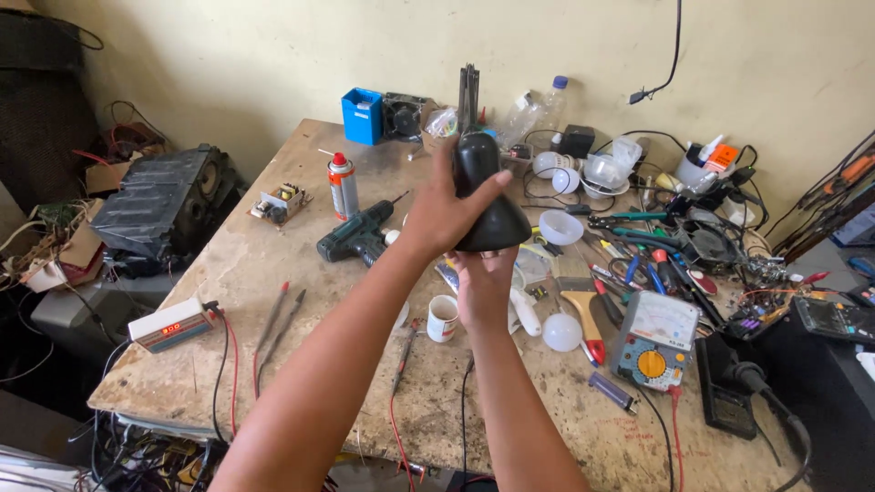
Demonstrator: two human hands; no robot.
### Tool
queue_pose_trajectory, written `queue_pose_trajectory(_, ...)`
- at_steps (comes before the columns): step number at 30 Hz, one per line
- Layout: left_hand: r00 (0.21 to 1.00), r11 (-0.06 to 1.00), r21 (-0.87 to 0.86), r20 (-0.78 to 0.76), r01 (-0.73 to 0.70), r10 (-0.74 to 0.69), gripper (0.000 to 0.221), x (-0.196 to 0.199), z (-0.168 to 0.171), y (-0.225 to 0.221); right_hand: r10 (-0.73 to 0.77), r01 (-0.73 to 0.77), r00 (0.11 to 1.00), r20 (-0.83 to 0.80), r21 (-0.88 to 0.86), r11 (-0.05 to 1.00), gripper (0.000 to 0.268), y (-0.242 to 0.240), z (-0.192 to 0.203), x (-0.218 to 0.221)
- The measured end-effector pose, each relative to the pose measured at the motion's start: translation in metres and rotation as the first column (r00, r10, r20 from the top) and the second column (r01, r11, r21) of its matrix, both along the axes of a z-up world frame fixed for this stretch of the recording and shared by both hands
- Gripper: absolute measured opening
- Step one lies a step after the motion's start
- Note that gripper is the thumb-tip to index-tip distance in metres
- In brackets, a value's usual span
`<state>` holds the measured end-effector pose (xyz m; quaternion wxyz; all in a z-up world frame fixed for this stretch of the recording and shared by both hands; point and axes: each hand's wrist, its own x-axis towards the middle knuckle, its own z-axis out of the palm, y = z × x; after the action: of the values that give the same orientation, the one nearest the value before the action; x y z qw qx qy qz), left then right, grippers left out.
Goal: Repairing and testing LED light bulbs using a soldering iron and a lamp fixture
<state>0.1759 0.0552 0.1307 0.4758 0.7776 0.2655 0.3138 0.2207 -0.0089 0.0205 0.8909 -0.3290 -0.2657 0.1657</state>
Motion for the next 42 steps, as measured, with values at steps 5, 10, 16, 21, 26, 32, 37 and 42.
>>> queue_pose_trajectory(5, 0.999, 0.999, -0.015, 0.028, 0.046, -0.045, 0.090, -0.002, 0.002, 0.005, 0.067, -0.067, 0.996, -0.059, 0.007, 0.998, 0.057, 0.003, -0.022, 0.024)
queue_pose_trajectory(10, 1.000, 0.999, -0.043, -0.027, 0.008, -0.009, 0.082, -0.002, 0.004, 0.006, -0.277, 0.295, 0.947, 0.165, -0.097, 0.951, 0.074, 0.008, -0.038, 0.024)
queue_pose_trajectory(16, 0.998, 0.998, -0.050, -0.058, -0.026, 0.023, 0.088, 0.003, 0.001, 0.012, -0.418, 0.558, 0.800, 0.431, -0.274, 0.783, 0.082, -0.052, -0.033, 0.004)
queue_pose_trajectory(21, 0.996, 0.992, -0.091, 0.019, 0.090, -0.089, 0.103, -0.007, -0.008, 0.006, -0.067, 0.532, 0.809, 0.584, -0.679, 0.506, 0.079, -0.148, -0.063, 0.031)
queue_pose_trajectory(26, 1.000, 0.992, 0.119, -0.009, 0.030, -0.029, 0.048, -0.057, -0.082, 0.040, 0.234, 0.529, 0.805, 0.546, -0.838, 0.136, 0.087, -0.203, -0.072, 0.042)
queue_pose_trajectory(32, 0.816, 0.856, 0.443, -0.577, 0.265, 0.046, 0.065, -0.106, -0.183, 0.059, 0.326, 0.510, 0.822, 0.467, -0.858, -0.057, 0.096, -0.208, -0.077, 0.044)
queue_pose_trajectory(37, 0.756, 0.760, 0.568, -0.634, 0.316, 0.160, 0.057, -0.104, -0.236, 0.085, 0.333, 0.567, 0.792, 0.512, -0.818, -0.093, 0.108, -0.207, -0.082, 0.041)
queue_pose_trajectory(42, 0.870, 0.692, 0.685, -0.462, 0.229, 0.170, 0.050, -0.118, -0.239, 0.080, 0.038, 0.844, 0.410, 0.911, -0.395, 0.364, 0.081, -0.218, -0.083, 0.035)
